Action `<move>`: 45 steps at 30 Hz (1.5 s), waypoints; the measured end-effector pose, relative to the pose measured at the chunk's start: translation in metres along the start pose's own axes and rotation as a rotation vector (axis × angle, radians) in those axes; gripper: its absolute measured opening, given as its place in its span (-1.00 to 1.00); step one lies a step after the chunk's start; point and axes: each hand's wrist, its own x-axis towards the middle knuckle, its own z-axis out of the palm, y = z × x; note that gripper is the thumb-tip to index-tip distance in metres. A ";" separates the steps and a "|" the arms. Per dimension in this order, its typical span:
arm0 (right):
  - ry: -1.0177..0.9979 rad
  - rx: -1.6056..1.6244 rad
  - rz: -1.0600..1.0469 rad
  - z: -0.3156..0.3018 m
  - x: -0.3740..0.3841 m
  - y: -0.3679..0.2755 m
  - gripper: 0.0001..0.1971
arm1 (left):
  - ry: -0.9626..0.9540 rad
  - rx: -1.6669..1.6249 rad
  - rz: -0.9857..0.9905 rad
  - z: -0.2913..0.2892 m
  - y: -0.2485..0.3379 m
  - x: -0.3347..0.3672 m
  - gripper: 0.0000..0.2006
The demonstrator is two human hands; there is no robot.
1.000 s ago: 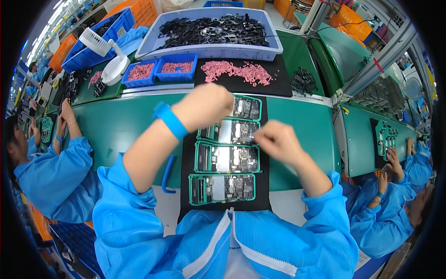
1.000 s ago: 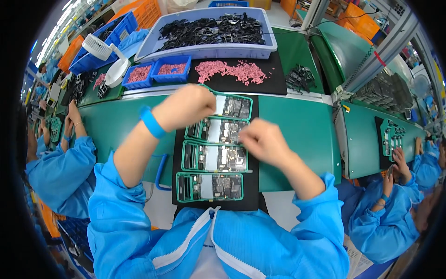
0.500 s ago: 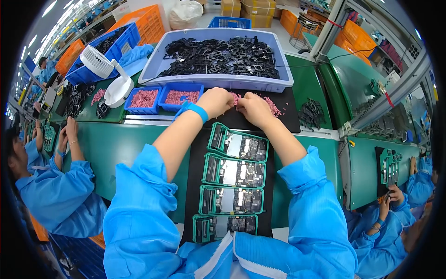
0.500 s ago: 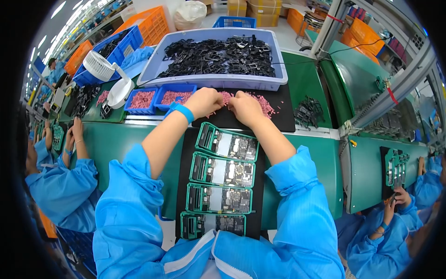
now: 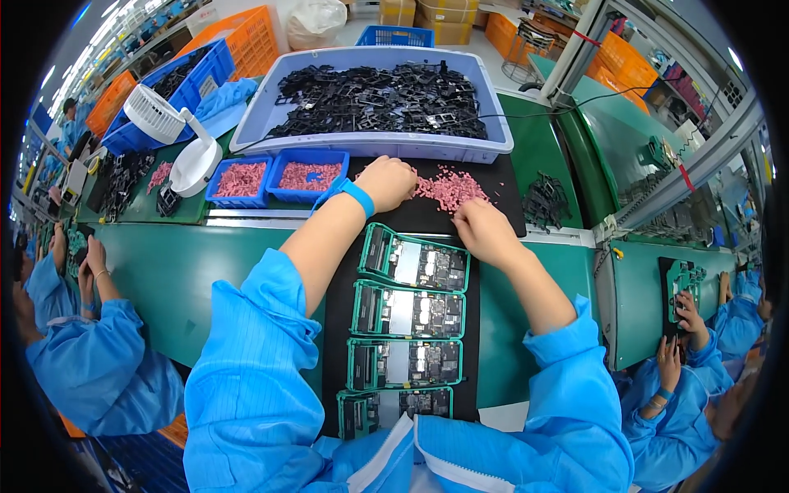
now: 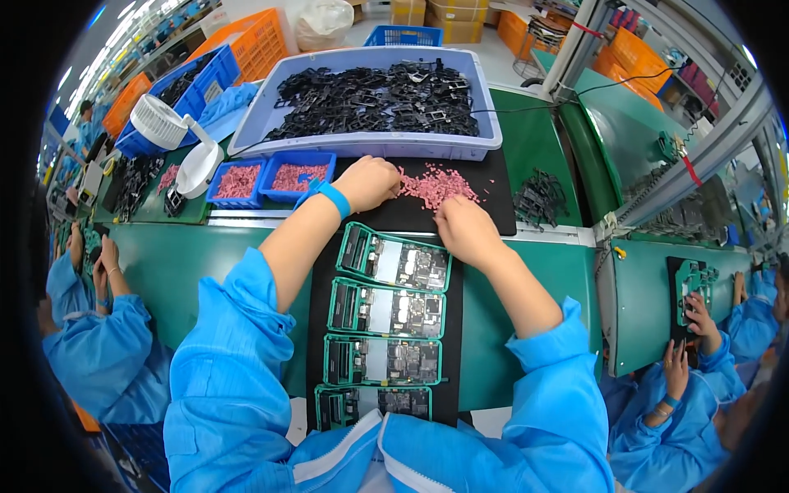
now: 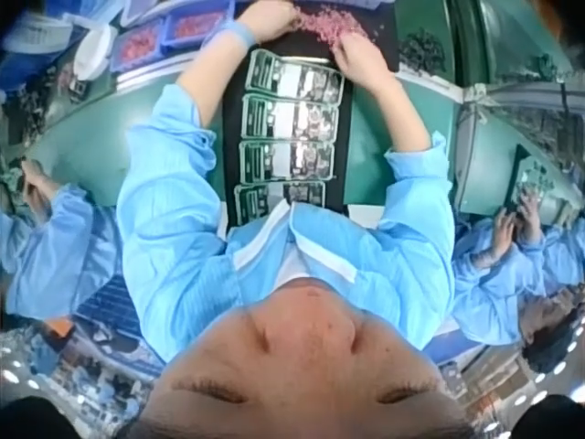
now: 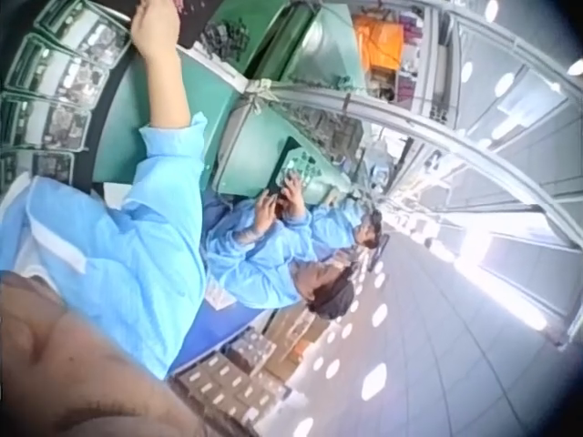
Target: The person assembles small electronic components into plastic housings by hand, working on a factory production line.
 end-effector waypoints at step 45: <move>0.123 0.071 0.072 0.005 -0.136 -0.043 -0.94 | -0.137 0.297 0.202 -0.024 0.151 -0.036 -0.91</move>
